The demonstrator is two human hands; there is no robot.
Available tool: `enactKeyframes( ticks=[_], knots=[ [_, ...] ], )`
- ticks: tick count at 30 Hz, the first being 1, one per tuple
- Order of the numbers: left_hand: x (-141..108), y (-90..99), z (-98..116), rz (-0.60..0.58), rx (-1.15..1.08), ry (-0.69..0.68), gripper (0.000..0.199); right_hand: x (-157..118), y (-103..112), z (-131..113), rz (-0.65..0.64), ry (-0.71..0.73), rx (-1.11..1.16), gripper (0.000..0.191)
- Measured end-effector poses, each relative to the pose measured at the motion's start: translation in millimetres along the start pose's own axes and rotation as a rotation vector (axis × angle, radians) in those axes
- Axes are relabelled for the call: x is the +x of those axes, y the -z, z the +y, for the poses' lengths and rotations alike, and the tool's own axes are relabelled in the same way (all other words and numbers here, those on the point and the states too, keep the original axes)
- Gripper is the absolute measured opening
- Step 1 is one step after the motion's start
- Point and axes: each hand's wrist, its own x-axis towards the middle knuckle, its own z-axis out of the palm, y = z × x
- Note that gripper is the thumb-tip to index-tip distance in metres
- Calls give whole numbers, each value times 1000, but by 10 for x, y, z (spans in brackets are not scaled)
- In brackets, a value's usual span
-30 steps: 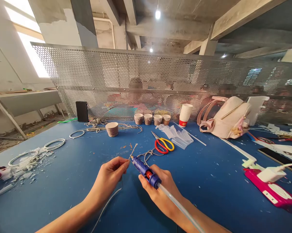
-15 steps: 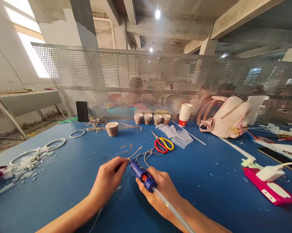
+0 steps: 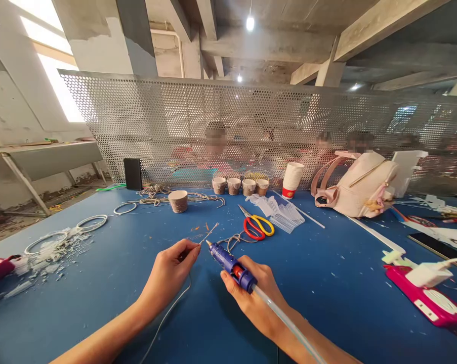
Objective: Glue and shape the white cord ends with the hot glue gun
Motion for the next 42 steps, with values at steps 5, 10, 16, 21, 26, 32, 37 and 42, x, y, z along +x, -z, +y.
enactKeyframes(
  ticks=[5,10,16,21,26,32,37,42],
  knots=[
    [1,-4,-9,-59,-98,97,24,9,6,15,-4,-20,-4,32],
    [-14,-9,6,-25,-95,114,22,-21,-1,-9,-3,-32,-9,30],
    [-23,-34,17,-21,-107,135,21,-28,-11,-49,12,-119,42,33],
    [9,-50,-1,-83,-232,214,23,-33,-24,-60,57,-319,136,37],
    [30,-39,-13,-164,-425,348,30,-10,-19,17,-23,-394,251,41],
    [45,-37,-19,-187,-600,427,41,16,-45,7,-74,-486,341,45],
    [50,-20,-22,-263,-656,472,43,27,-11,-31,-56,-455,406,44],
    [17,-13,19,-470,-744,539,42,118,28,5,149,-385,486,35]
  ],
)
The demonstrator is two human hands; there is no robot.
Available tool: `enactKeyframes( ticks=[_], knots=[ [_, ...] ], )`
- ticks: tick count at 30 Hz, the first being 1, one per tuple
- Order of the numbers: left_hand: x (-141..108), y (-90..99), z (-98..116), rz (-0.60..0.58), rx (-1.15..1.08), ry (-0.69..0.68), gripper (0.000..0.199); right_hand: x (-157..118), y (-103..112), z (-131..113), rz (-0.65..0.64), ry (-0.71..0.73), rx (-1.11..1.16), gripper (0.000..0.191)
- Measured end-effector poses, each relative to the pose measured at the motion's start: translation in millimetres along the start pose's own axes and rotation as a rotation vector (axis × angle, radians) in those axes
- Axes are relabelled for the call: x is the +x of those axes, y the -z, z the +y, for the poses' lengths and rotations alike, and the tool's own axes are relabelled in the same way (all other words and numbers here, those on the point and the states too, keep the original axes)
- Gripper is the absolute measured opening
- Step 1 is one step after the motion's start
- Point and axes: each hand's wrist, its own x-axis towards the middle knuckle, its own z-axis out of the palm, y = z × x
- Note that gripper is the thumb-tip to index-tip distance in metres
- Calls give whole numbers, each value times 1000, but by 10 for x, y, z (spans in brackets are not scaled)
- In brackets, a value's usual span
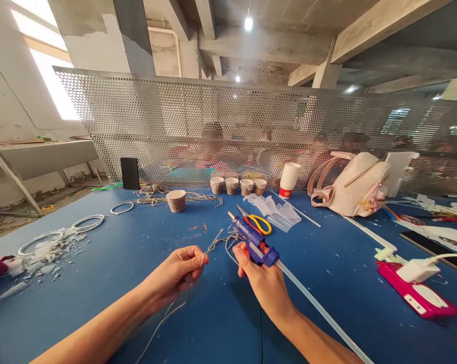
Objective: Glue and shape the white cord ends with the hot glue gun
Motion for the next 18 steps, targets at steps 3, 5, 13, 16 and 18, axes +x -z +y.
enactKeyframes(
  ticks=[3,5,13,16,18],
  knots=[
    [-11,-49,-16,-73,-48,66,41,87,-22,5,65,-11,200,34],
    [-8,-81,-37,-105,-51,100,40,127,-42,18,37,-42,293,33],
    [20,-136,-97,-181,-60,161,31,161,-76,62,-19,-88,421,25],
    [14,-143,-83,-166,-94,124,20,165,-70,45,-12,-64,364,24],
    [0,-152,-64,-151,-106,106,17,165,-67,29,-4,-43,307,22]
  ],
)
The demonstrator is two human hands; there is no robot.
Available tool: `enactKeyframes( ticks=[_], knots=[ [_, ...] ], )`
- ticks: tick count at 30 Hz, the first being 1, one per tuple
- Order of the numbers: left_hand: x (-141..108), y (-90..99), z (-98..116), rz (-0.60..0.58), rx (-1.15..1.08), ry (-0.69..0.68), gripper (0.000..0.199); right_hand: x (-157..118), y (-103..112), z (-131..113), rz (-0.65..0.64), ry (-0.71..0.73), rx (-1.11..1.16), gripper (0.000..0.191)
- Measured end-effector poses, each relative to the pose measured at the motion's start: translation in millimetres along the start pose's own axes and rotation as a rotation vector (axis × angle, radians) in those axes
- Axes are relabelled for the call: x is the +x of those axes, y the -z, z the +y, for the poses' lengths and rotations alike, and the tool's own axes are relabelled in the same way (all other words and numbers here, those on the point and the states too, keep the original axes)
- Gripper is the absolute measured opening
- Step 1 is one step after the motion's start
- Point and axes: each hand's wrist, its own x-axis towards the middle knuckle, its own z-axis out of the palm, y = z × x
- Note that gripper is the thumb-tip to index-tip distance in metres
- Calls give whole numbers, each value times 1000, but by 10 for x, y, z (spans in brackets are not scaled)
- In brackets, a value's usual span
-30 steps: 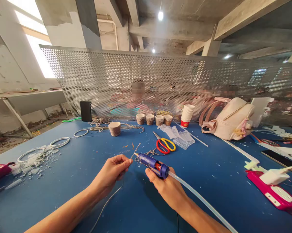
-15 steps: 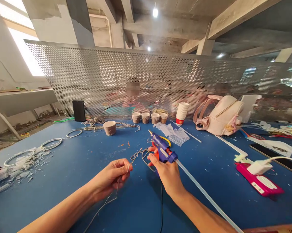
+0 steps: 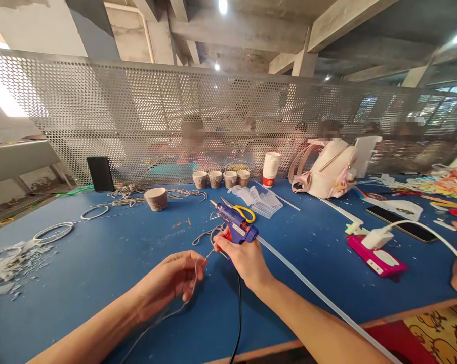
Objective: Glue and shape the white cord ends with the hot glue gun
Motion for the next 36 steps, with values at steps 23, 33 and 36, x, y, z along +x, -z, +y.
enactKeyframes(
  ticks=[23,33,36],
  knots=[
    [-3,-124,-172,424,572,-443,22,-48,-47,74,-61,3,-216,15],
    [8,-113,-149,433,535,-442,24,-93,-92,60,-35,-32,-109,13],
    [-3,-121,-152,409,514,-439,24,-73,-84,72,-18,-27,-69,17]
  ],
)
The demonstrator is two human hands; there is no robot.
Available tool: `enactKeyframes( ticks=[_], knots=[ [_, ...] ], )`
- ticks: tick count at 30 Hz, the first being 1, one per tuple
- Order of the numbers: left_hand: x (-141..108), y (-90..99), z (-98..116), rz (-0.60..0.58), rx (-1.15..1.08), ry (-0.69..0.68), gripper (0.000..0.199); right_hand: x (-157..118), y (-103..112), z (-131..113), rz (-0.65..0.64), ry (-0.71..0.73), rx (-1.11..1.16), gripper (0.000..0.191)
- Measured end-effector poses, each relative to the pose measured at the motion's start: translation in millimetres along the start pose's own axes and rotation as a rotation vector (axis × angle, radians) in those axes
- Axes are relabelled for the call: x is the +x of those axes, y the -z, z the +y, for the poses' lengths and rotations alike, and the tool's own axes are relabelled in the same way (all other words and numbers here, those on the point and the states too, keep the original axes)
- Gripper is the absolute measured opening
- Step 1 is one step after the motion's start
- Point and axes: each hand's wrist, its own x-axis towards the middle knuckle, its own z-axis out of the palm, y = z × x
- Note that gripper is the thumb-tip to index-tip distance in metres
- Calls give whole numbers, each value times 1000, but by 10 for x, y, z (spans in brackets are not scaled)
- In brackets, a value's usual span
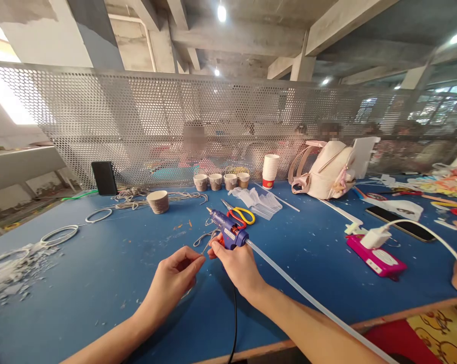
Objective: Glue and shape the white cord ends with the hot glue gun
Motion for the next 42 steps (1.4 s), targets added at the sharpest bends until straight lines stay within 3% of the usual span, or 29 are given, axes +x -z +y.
enactKeyframes(
  ticks=[5,12,15,20,26,30,35,42],
  knots=[
    [2,10,47,-56,-80,74,27,49,48,22,77,32,54,23],
    [-18,12,85,-169,-211,127,29,35,40,1,-92,24,112,21],
    [-20,19,92,-220,-283,147,28,54,52,9,-68,1,154,21],
    [21,62,101,-187,-336,151,26,100,82,21,-65,-72,254,22],
    [13,65,120,-249,-178,135,25,91,52,-35,-35,-48,248,21],
    [-16,38,104,-210,-71,122,23,88,52,-57,-14,-25,226,21],
    [-14,40,93,-179,-92,97,27,90,59,-89,32,11,187,23],
    [27,108,97,-303,-315,284,30,155,99,-58,87,79,163,21]
  ],
)
